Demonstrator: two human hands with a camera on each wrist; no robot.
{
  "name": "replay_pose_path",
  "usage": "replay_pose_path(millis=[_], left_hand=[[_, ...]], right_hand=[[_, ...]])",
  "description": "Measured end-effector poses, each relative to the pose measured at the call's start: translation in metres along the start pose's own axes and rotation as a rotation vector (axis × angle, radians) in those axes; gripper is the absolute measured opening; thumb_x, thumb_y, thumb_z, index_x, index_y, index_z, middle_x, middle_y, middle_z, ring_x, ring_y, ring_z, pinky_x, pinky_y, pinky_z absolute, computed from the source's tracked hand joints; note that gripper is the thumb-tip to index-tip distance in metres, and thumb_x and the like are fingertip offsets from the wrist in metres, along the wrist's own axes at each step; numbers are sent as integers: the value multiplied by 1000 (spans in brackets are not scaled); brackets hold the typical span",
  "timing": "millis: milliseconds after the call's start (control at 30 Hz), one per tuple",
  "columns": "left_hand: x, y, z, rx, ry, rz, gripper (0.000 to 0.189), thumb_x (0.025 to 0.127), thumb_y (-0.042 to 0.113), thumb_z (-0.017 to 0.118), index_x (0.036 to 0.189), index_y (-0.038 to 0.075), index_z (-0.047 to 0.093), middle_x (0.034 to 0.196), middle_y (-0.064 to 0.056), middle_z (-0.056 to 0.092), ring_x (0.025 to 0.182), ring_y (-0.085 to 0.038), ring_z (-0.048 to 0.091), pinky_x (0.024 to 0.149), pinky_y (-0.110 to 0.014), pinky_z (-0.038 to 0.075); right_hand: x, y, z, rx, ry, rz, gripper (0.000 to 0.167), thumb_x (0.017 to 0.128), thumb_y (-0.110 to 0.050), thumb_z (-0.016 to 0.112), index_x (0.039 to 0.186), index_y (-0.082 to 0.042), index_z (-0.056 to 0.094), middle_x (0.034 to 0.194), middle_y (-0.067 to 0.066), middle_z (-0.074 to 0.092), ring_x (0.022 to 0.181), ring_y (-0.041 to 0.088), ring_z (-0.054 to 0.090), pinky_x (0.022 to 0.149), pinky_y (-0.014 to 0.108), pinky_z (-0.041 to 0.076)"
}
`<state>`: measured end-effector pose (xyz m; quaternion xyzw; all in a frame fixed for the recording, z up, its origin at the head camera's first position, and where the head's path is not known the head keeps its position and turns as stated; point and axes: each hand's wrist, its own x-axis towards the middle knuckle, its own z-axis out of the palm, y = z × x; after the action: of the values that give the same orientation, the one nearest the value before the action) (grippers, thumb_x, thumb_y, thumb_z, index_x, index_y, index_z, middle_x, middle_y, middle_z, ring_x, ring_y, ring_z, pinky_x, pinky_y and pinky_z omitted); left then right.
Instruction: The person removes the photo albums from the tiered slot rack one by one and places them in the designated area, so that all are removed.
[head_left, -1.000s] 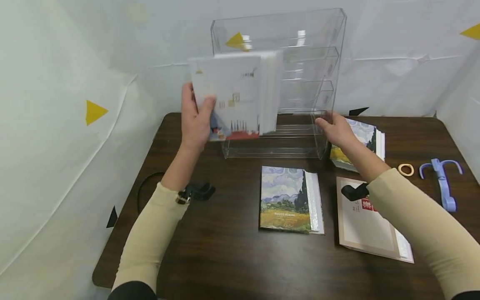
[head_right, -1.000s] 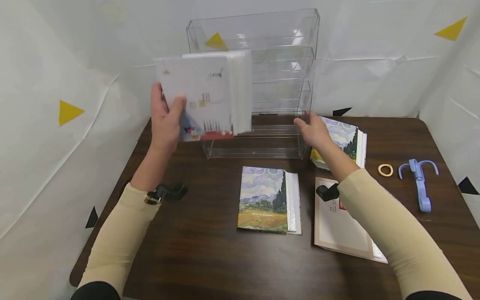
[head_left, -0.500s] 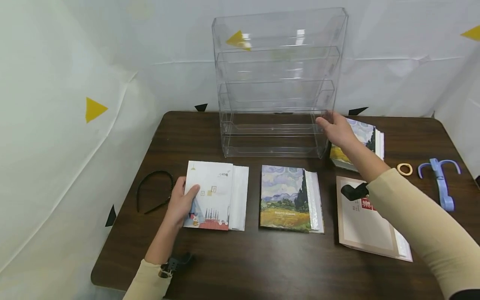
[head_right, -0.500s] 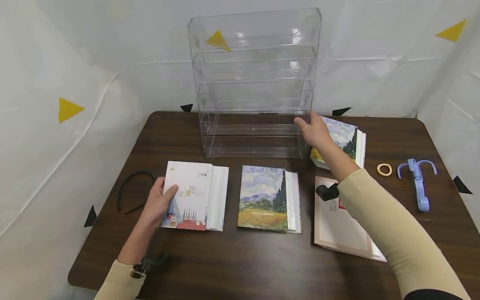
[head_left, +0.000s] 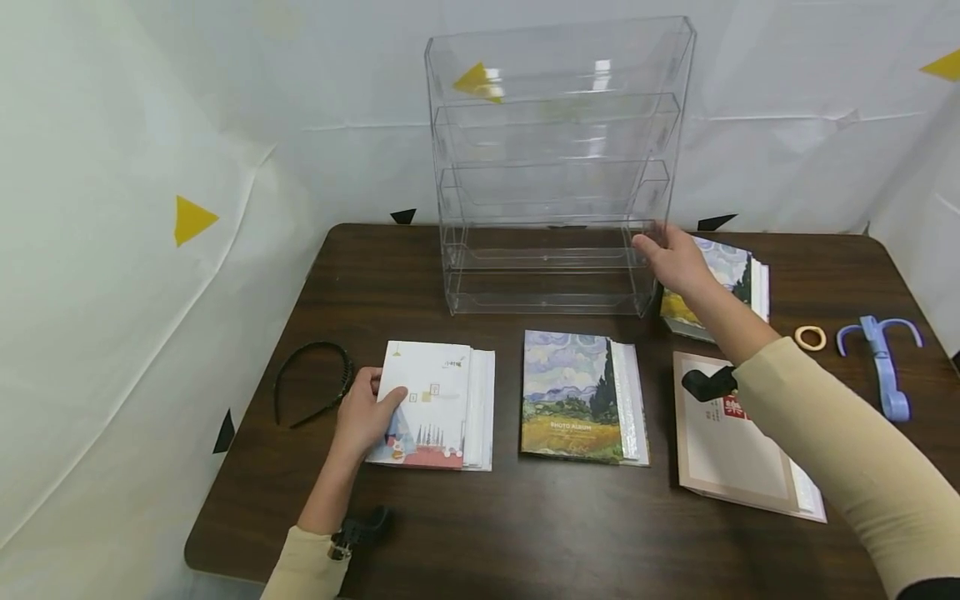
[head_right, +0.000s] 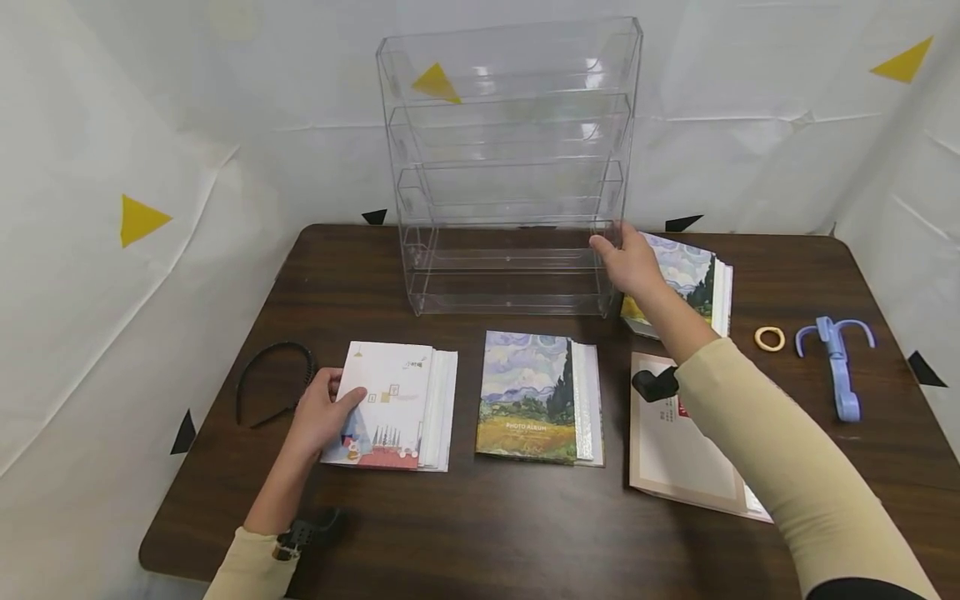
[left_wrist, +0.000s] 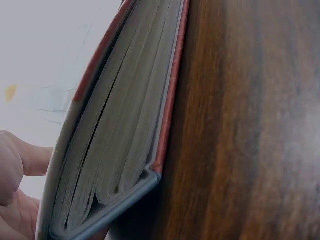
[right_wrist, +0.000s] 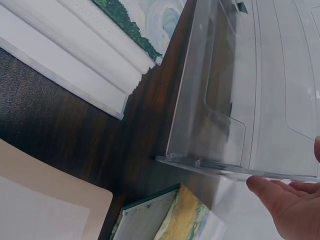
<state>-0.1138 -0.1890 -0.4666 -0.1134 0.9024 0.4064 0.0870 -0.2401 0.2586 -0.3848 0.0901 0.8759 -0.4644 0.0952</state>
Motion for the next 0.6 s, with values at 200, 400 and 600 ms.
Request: replay_pose_path(millis=[200, 400, 600], left_hand=[[-1, -1, -2, 42, 25, 25, 54, 91, 27, 68, 136, 6, 48, 107, -14, 61, 90, -29, 56, 78, -42, 40], [3, 2, -9, 71, 69, 101, 60, 89, 22, 70, 143, 10, 45, 119, -15, 59, 95, -31, 62, 86, -49, 41], [7, 7, -13, 98, 130, 222, 58, 92, 27, 68, 144, 11, 45, 121, -12, 56, 103, -30, 59, 88, -52, 41]], right_hand=[[0, 0, 1, -8, 2, -17, 74, 105, -41, 41, 155, 4, 10, 157, 27, 20, 138, 46, 31, 107, 55, 32], [-1, 3, 0, -33, 11, -40, 74, 105, -43, 40, 155, 3, 11, 156, 27, 22, 138, 46, 31, 107, 56, 31], [-3, 9, -1, 11, 1, -74, 72, 105, -43, 38, 156, 1, 11, 157, 26, 22, 139, 45, 29, 108, 56, 30]])
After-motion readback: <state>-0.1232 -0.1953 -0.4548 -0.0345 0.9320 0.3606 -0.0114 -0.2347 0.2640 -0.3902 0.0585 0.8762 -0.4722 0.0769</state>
